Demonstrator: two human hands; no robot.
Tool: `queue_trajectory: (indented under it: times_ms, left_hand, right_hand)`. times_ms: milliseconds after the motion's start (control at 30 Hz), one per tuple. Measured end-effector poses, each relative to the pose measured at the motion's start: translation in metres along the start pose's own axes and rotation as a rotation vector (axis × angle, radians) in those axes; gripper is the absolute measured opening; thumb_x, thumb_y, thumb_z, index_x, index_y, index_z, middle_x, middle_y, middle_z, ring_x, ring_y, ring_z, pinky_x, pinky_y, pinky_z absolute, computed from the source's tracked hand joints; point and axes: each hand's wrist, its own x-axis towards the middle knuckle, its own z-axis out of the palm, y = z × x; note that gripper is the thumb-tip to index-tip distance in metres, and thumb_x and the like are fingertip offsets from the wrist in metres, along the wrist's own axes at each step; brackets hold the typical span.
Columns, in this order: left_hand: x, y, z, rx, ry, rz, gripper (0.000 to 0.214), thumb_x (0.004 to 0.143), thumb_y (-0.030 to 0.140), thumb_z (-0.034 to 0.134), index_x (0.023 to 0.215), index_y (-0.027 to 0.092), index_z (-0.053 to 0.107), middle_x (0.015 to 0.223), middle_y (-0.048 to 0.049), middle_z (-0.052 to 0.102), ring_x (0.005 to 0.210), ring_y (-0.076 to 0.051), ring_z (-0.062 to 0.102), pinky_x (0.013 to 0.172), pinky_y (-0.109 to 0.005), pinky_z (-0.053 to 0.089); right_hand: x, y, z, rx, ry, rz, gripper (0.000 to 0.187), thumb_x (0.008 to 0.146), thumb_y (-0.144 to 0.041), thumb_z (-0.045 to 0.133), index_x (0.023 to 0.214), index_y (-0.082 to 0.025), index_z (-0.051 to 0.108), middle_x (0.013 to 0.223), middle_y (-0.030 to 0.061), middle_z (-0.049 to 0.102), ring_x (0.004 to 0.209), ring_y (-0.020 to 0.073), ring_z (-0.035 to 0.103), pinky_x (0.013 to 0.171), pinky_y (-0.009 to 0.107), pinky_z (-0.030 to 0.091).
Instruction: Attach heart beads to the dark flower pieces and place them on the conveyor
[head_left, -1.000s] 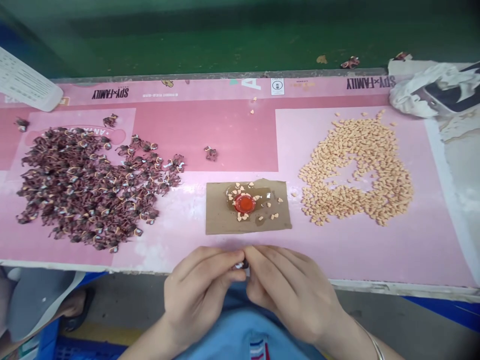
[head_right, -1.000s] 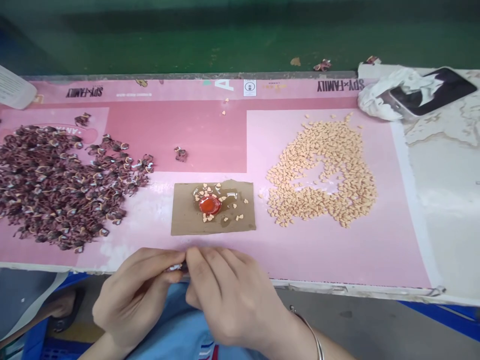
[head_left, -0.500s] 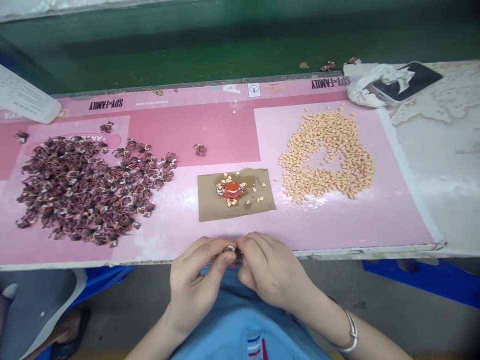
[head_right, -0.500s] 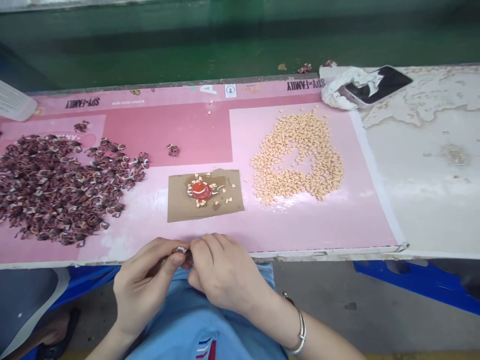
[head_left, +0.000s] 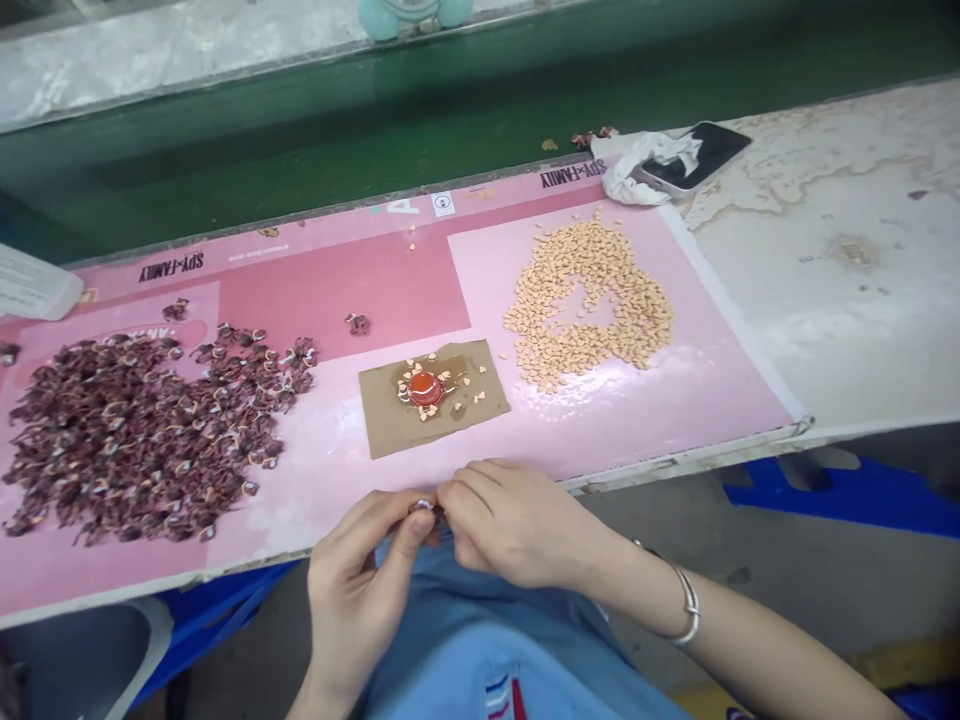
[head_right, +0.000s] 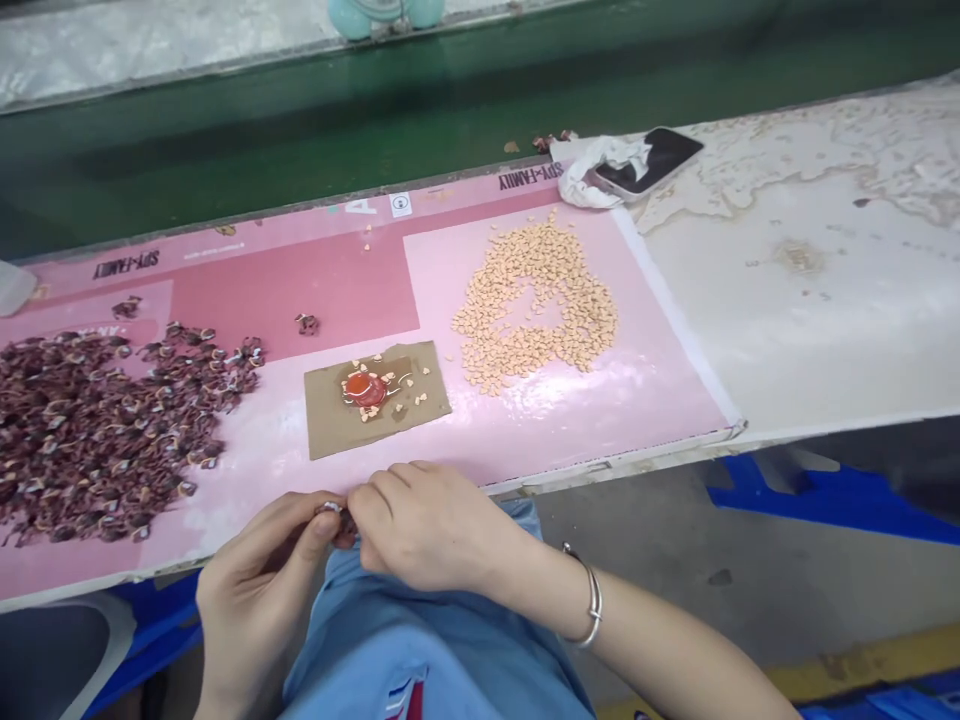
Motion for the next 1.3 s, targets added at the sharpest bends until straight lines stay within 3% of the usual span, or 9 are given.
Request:
queue_trajectory:
  times_ms: [267,467,667,967,1200,1300]
  left_hand:
    - [0.004,0.002,0.004,0.081,0.021,-0.004,0.008,0.094,0.022,0.073,0.089,0.022,0.079,0.078,0.0000,0.075,0.067,-0.014,0.069,0.063,-0.019,0.056]
    - [0.006,0.001,0.004,0.107,0.003,0.022,0.007,0.094,0.021,0.073,0.092,0.024,0.080,0.082,0.0014,0.076,0.070,-0.012,0.069,0.066,-0.016,0.056]
    - [0.007,0.000,0.006,0.097,0.016,0.043,0.008,0.093,0.021,0.074,0.092,0.022,0.081,0.082,-0.0018,0.077,0.070,-0.015,0.071,0.065,-0.020,0.058]
    - [0.012,-0.004,0.003,0.091,-0.024,0.096,0.010,0.094,0.021,0.073,0.094,0.021,0.083,0.079,-0.0031,0.078,0.065,-0.016,0.071,0.060,-0.021,0.058]
    - [0.010,-0.005,0.002,0.032,-0.050,0.128,0.011,0.094,0.018,0.072,0.094,0.022,0.083,0.081,-0.0027,0.078,0.068,-0.016,0.072,0.063,-0.020,0.059]
    - [0.009,-0.002,0.003,-0.024,-0.038,0.081,0.010,0.095,0.022,0.074,0.092,0.024,0.082,0.079,-0.0010,0.077,0.066,-0.014,0.071,0.063,-0.019,0.058]
  right_hand:
    - [-0.003,0.006,0.015,-0.020,-0.143,0.041,0.031,0.106,-0.026,0.034,0.091,-0.016,0.059,0.069,0.0045,0.062,0.060,0.0194,0.056,0.053,0.031,0.033]
    - [-0.001,0.005,0.016,0.063,-0.232,0.152,0.016,0.098,-0.024,0.045,0.090,-0.018,0.057,0.071,0.0044,0.065,0.061,0.0193,0.057,0.052,0.030,0.033]
    - [0.004,0.004,0.009,0.177,-0.321,0.260,0.006,0.094,-0.023,0.051,0.089,-0.021,0.055,0.074,0.0036,0.069,0.063,0.0192,0.061,0.054,0.029,0.032]
    - [0.009,0.004,0.002,0.325,-0.436,0.388,0.003,0.093,-0.022,0.053,0.090,-0.022,0.053,0.074,0.0016,0.069,0.061,0.0184,0.060,0.054,0.029,0.025]
    - [0.009,0.004,0.001,0.439,-0.457,0.415,0.006,0.093,-0.018,0.052,0.088,-0.022,0.053,0.076,0.0014,0.069,0.063,0.0172,0.058,0.054,0.027,0.027]
    - [0.005,0.004,-0.003,0.499,-0.446,0.393,0.009,0.094,-0.017,0.048,0.088,-0.023,0.049,0.077,0.0002,0.068,0.064,0.0157,0.058,0.056,0.025,0.033]
